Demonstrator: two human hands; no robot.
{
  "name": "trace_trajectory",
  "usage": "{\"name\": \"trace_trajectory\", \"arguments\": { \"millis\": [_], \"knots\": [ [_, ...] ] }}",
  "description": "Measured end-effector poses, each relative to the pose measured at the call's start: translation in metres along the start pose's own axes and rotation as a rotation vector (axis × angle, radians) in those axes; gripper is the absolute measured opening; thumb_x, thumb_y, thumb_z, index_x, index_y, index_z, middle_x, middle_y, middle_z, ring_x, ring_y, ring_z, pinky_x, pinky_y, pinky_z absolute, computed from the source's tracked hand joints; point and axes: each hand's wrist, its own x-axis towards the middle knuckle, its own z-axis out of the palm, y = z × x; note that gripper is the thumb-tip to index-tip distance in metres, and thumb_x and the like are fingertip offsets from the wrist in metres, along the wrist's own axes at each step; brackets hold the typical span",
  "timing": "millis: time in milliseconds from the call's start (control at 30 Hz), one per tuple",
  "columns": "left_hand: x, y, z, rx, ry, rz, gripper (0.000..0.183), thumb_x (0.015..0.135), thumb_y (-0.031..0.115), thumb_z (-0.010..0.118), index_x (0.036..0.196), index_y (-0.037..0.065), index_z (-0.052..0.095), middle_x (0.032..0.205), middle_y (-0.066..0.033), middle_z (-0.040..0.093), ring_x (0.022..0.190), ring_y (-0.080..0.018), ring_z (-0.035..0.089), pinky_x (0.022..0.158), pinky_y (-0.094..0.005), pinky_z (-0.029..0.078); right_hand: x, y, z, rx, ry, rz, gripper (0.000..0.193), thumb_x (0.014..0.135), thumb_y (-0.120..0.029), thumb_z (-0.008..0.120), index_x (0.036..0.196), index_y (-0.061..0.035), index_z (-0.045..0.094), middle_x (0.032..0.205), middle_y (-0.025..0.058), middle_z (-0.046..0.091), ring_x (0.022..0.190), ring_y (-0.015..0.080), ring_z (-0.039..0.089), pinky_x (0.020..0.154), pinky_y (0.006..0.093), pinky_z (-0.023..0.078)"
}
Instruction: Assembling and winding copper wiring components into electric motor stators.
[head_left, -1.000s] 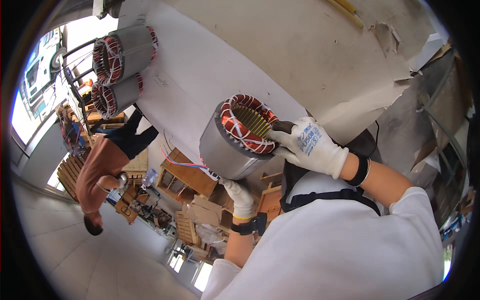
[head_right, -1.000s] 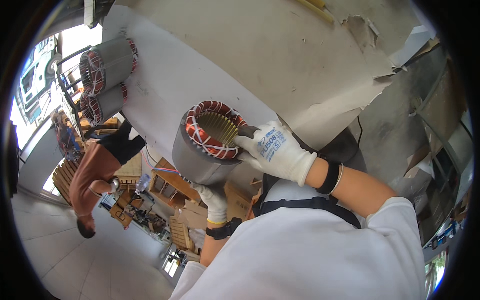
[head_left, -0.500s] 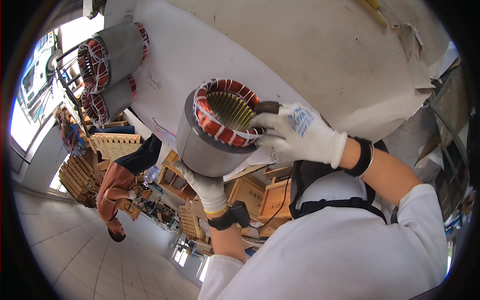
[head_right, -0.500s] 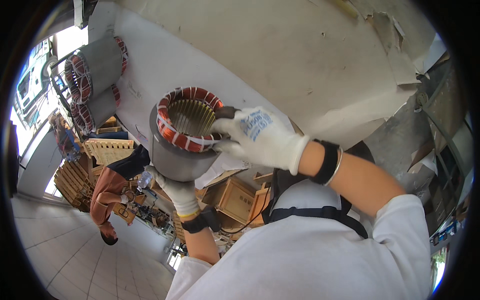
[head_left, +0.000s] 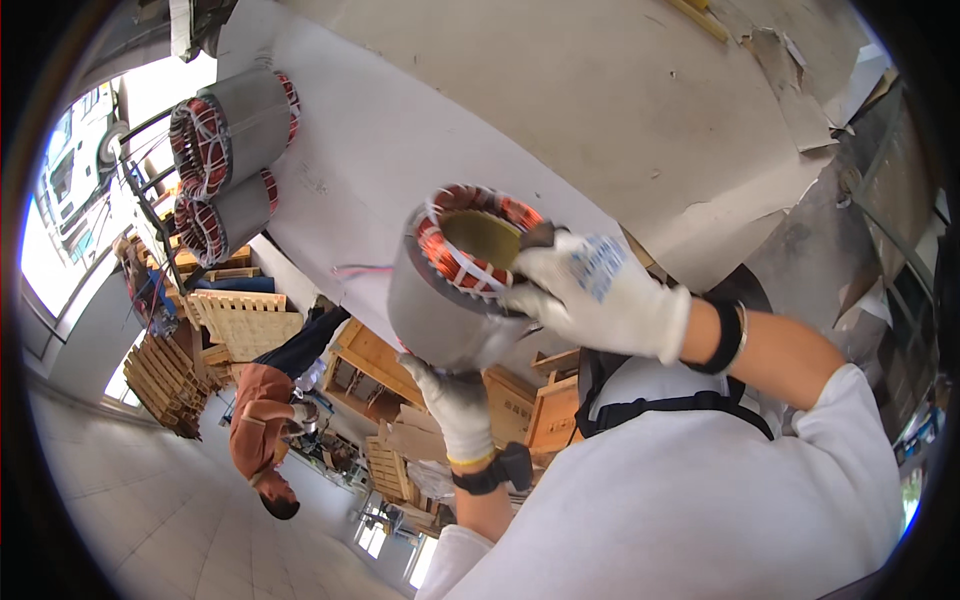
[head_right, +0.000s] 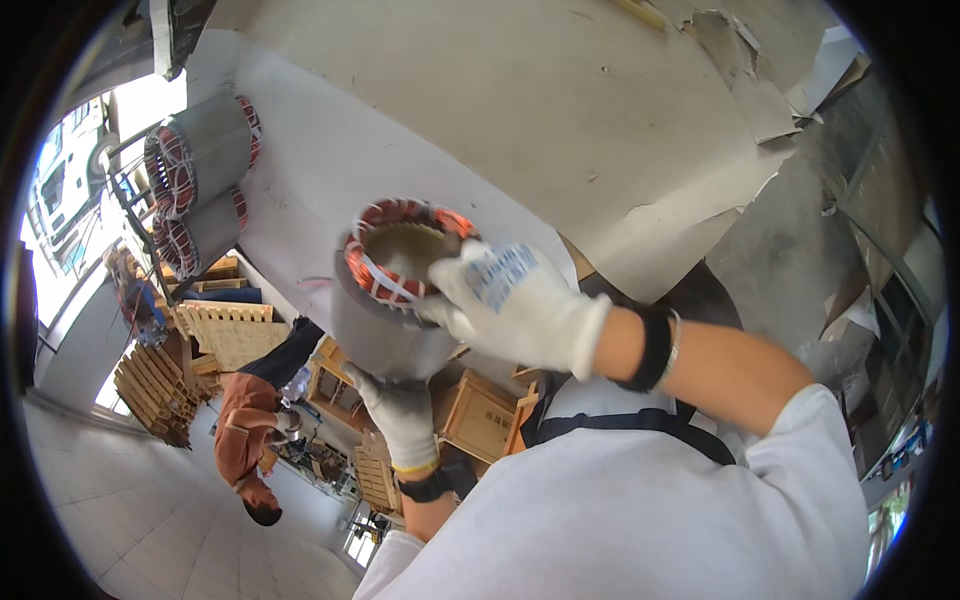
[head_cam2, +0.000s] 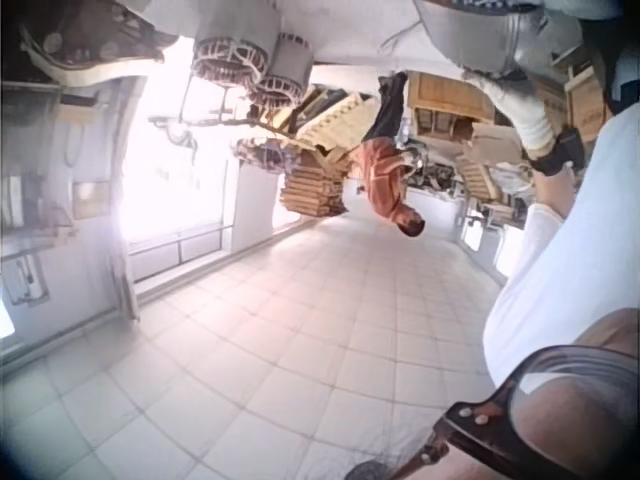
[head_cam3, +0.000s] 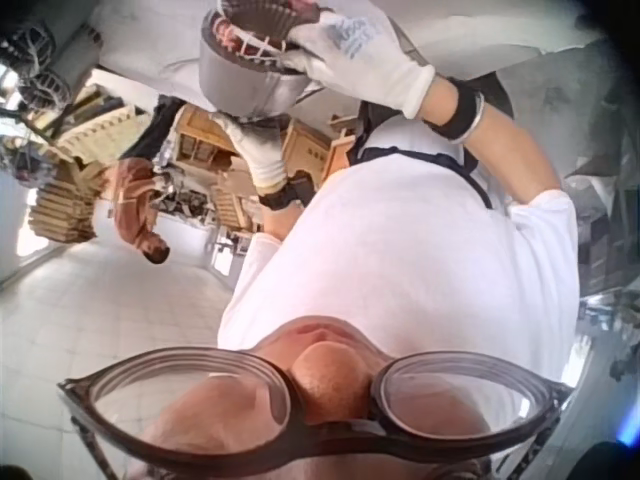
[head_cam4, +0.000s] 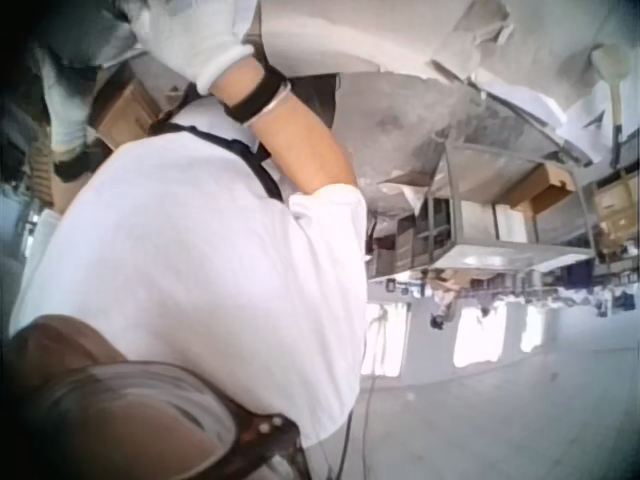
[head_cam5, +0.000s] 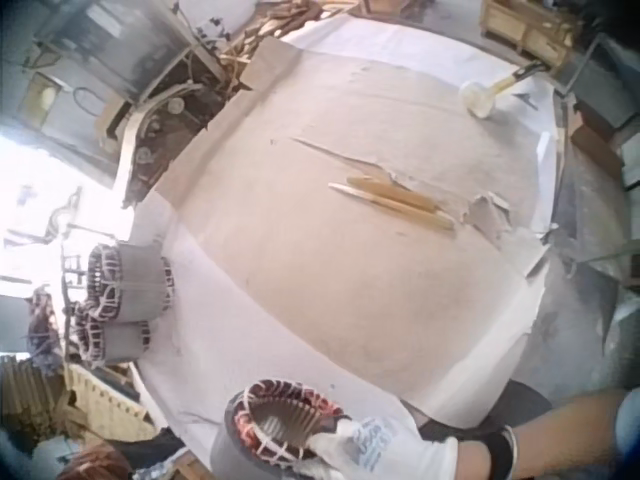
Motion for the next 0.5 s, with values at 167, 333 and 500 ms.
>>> {"name": "trace_trajectory", "arguments": {
  "millis": [167, 333, 500],
  "knots": [
    [-0.016, 0.003, 0.005, -0.007, 0.07, -0.253, 0.064, 0.098, 0.055, 0.038, 0.144, 0.011, 0.034, 0.145, -0.0062, 0.039, 0.135, -0.0232, 0.036, 0.113, -0.0441, 0.027, -0.034, -0.017, -0.011, 0.032, 0.058, 0.126, 0.02, 0.08, -0.022, 0.068, 0.084, -0.003, 0.066, 0.082, 0.0151, 0.064, 0.075, 0.032, 0.064, 0.065, 0.0399, 0.051],
    [0.005, 0.016, 0.01, 0.064, 0.026, -0.297, 0.068, 0.097, 0.057, 0.039, 0.145, 0.01, 0.033, 0.146, -0.0067, 0.039, 0.134, -0.0232, 0.036, 0.113, -0.0435, 0.027, -0.025, -0.013, -0.008, 0.191, 0.228, 0.066, 0.026, 0.078, -0.02, 0.07, 0.099, -0.0034, 0.067, 0.086, 0.0141, 0.065, 0.071, 0.031, 0.064, 0.064, 0.0377, 0.051],
    [-0.001, 0.005, -0.007, 0.101, -0.072, -0.169, 0.08, 0.092, 0.066, 0.04, 0.146, 0.007, 0.031, 0.147, -0.0076, 0.036, 0.136, -0.0232, 0.032, 0.114, -0.0437, 0.023, -0.019, 0.001, -0.027, 0.121, 0.108, 0.033, 0.032, 0.077, -0.02, 0.071, 0.106, -0.0065, 0.067, 0.091, 0.0139, 0.068, 0.072, 0.0316, 0.065, 0.065, 0.0377, 0.052]
  ]
}}
